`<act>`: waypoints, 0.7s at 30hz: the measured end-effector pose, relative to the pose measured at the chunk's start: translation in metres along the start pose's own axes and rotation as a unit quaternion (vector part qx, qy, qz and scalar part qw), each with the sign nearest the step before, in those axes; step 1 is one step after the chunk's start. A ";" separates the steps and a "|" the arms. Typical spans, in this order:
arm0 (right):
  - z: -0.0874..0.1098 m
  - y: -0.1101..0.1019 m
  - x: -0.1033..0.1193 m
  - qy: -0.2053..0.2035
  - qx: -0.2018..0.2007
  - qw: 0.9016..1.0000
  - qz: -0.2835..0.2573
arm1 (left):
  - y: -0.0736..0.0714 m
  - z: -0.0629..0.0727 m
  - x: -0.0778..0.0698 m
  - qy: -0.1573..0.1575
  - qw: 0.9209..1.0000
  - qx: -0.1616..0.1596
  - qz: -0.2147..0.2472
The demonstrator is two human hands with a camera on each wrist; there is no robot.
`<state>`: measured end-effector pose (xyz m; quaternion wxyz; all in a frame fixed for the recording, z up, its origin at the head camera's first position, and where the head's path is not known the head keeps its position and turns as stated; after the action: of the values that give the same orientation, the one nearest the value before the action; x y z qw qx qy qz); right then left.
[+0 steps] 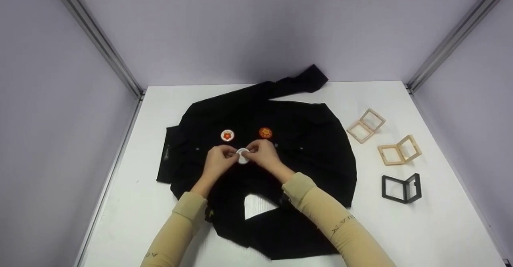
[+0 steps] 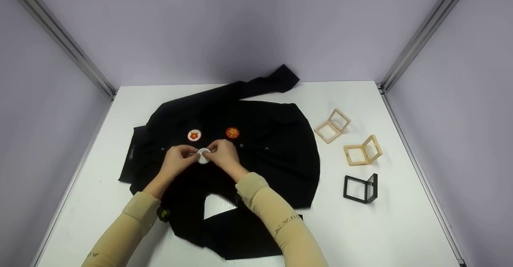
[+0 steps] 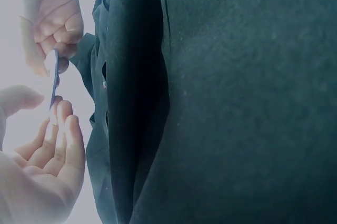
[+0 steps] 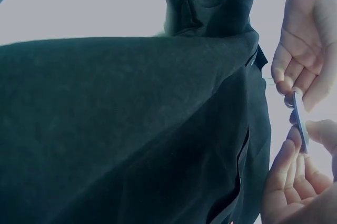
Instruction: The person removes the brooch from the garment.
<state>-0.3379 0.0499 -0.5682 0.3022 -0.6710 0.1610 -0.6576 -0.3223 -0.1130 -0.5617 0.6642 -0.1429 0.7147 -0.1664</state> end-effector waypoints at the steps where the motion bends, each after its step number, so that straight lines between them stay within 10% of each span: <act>1: 0.000 0.000 0.000 0.002 0.001 1.000 0.001 | 0.000 -0.001 0.000 0.001 1.000 0.000 0.000; 21: 0.002 0.000 -0.010 0.025 -0.017 0.999 -0.012 | 0.005 -0.005 -0.002 0.024 0.999 0.022 0.004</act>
<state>-0.3371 0.0562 -0.5758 0.2787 -0.6617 0.1717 -0.6746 -0.3270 -0.1072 -0.5614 0.6508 -0.1216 0.7269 -0.1827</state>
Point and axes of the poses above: each hand's wrist, its own z-axis away from the middle knuckle, its own y-axis out of the palm, x = y × z, the point moved 10 cm from there along -z, towards the middle knuckle, and after that the axes turned 7 degrees about z, right-handed, at the moved point
